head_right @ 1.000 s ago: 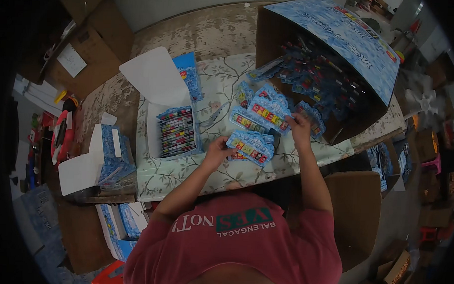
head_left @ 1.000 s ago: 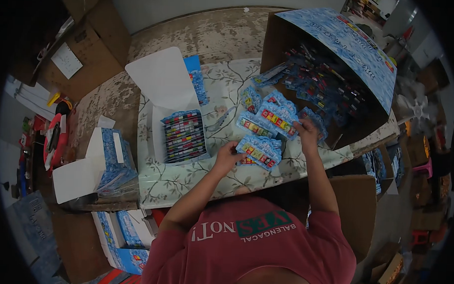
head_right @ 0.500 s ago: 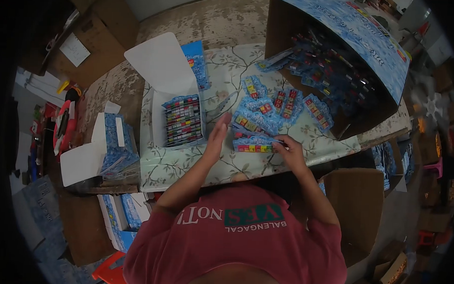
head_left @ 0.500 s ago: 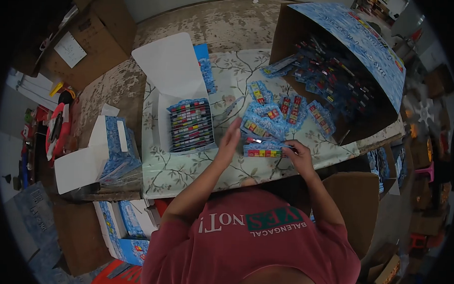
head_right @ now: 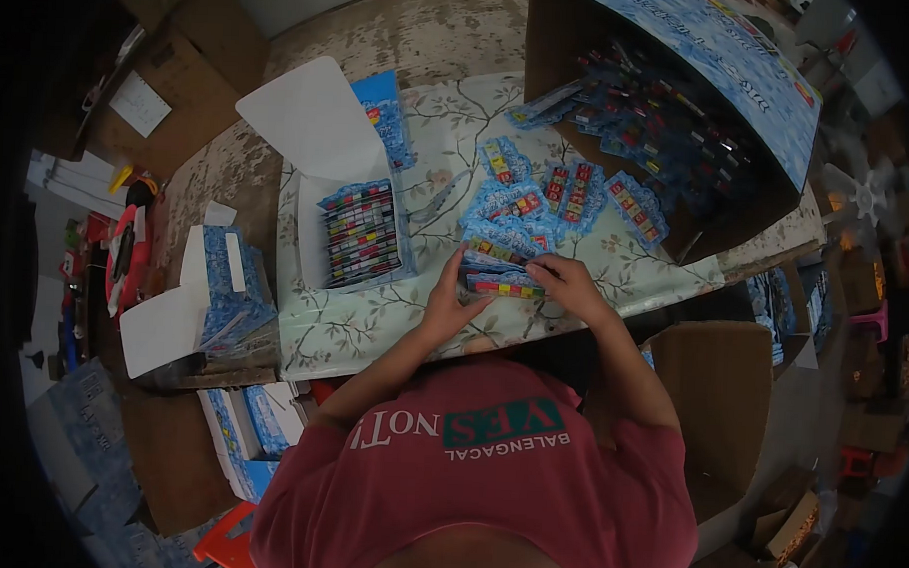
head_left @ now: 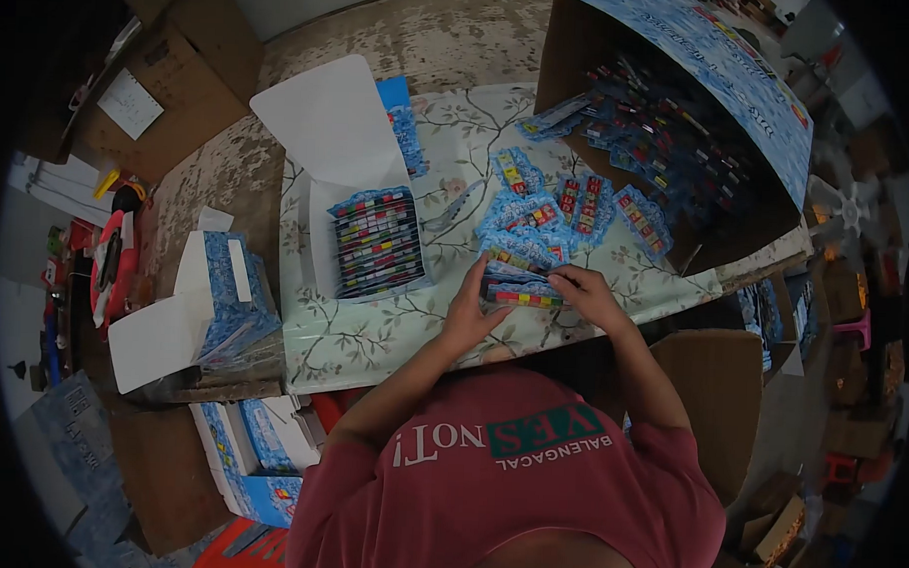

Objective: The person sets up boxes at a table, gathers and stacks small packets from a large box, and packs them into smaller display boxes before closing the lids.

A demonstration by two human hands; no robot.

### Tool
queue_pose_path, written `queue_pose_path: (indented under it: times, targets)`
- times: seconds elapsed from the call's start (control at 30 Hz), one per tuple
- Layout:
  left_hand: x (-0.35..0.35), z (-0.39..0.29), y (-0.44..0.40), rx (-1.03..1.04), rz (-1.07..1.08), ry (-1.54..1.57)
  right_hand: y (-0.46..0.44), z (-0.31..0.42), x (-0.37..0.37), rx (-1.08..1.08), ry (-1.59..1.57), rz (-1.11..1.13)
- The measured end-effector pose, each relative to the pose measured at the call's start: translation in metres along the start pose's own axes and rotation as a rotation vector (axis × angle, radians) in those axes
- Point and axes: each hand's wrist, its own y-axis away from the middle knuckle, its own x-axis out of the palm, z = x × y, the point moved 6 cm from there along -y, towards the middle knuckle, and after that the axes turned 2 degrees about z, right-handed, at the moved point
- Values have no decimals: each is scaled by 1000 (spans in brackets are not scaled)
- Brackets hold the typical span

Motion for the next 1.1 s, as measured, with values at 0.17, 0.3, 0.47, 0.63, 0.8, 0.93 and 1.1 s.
queue_pose_path:
  times: [0.17, 0.3, 0.47, 0.63, 0.8, 0.93, 1.1]
  targets:
    - [2, 13, 4, -74, -88, -49, -13, -5, -7, -79, 11, -53]
    - [5, 23, 8, -127, -112, -29, -1, 17, -33, -160, 138, -459]
    - [-3, 33, 3, -422, -70, 211, 43, 56, -30, -606, 406, -729]
    - [-4, 79, -7, -568, -63, 713, 51, 29, 36, -667, 852, -238]
    - [-2, 46, 0, -471, -13, 659, 44, 24, 39, -586, 826, -175]
    - [-4, 43, 14, -308, 38, 225, 32, 57, 15, -494, 667, -340]
    - [-11, 12, 26, -191, 99, -32, 26, 41, 25, -400, 662, -37]
